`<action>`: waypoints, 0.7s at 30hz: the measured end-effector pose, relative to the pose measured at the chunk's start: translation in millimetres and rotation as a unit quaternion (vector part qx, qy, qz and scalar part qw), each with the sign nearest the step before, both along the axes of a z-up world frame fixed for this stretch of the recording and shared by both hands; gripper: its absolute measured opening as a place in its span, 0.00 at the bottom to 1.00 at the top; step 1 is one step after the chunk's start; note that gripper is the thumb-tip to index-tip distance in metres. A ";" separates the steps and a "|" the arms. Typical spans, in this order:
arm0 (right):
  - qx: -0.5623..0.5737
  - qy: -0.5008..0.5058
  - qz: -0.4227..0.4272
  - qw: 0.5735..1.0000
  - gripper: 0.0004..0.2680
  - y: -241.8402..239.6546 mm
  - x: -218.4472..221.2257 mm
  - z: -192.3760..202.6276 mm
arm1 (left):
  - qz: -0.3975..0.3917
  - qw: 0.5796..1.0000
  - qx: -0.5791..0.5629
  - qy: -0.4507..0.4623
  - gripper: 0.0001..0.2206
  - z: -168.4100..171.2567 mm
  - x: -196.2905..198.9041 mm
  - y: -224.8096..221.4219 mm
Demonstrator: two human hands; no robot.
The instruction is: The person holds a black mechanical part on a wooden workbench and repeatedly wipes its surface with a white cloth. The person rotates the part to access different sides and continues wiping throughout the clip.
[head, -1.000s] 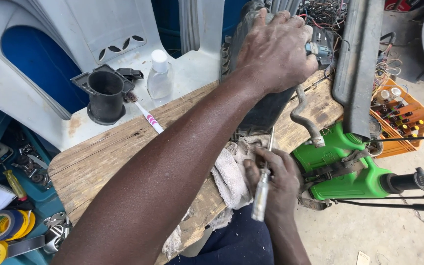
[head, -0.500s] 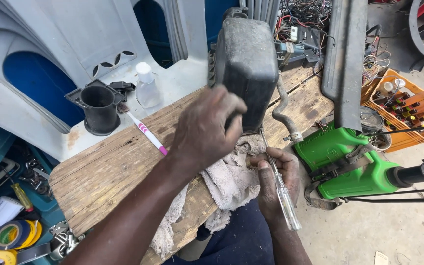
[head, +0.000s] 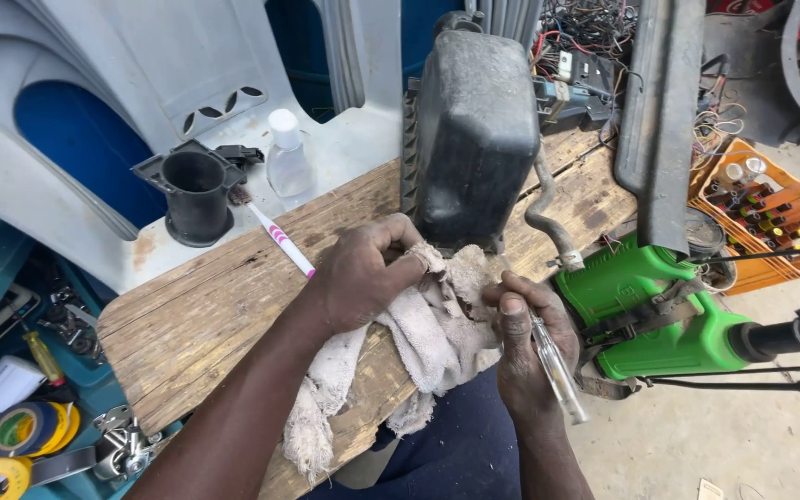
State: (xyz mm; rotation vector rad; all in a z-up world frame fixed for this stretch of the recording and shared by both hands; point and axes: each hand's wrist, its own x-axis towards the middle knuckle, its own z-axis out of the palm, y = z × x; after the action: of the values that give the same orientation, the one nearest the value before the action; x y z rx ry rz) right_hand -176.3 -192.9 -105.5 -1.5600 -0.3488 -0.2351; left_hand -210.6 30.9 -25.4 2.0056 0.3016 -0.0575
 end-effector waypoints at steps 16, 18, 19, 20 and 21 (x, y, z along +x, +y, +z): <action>0.015 -0.059 0.075 0.995 0.09 29.4 -12.0 -5.5 | -0.050 0.981 0.015 -0.189 0.08 -37.5 -5.3 1.1; 0.068 -0.080 0.060 0.993 0.10 27.9 -20.7 16.1 | -0.100 0.988 -0.009 -0.114 0.35 -24.2 -9.1 6.2; 0.066 -0.078 0.061 0.993 0.10 29.9 -19.1 18.9 | -0.099 0.989 -0.012 -0.112 0.35 -30.2 -6.5 9.7; 0.011 -0.084 0.050 0.995 0.09 27.5 -18.8 22.7 | -0.133 0.983 0.034 -0.118 0.33 -36.1 -3.4 8.9; -0.044 -0.089 0.040 0.994 0.09 24.6 -18.4 26.3 | -0.167 0.975 0.079 -0.123 0.32 -42.3 -0.3 7.4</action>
State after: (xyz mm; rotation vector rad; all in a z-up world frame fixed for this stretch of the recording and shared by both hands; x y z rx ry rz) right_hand -194.7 -168.4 -79.2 -1.6123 -0.5668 -0.2993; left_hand -210.9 38.3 -67.7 2.1762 -0.1974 0.0036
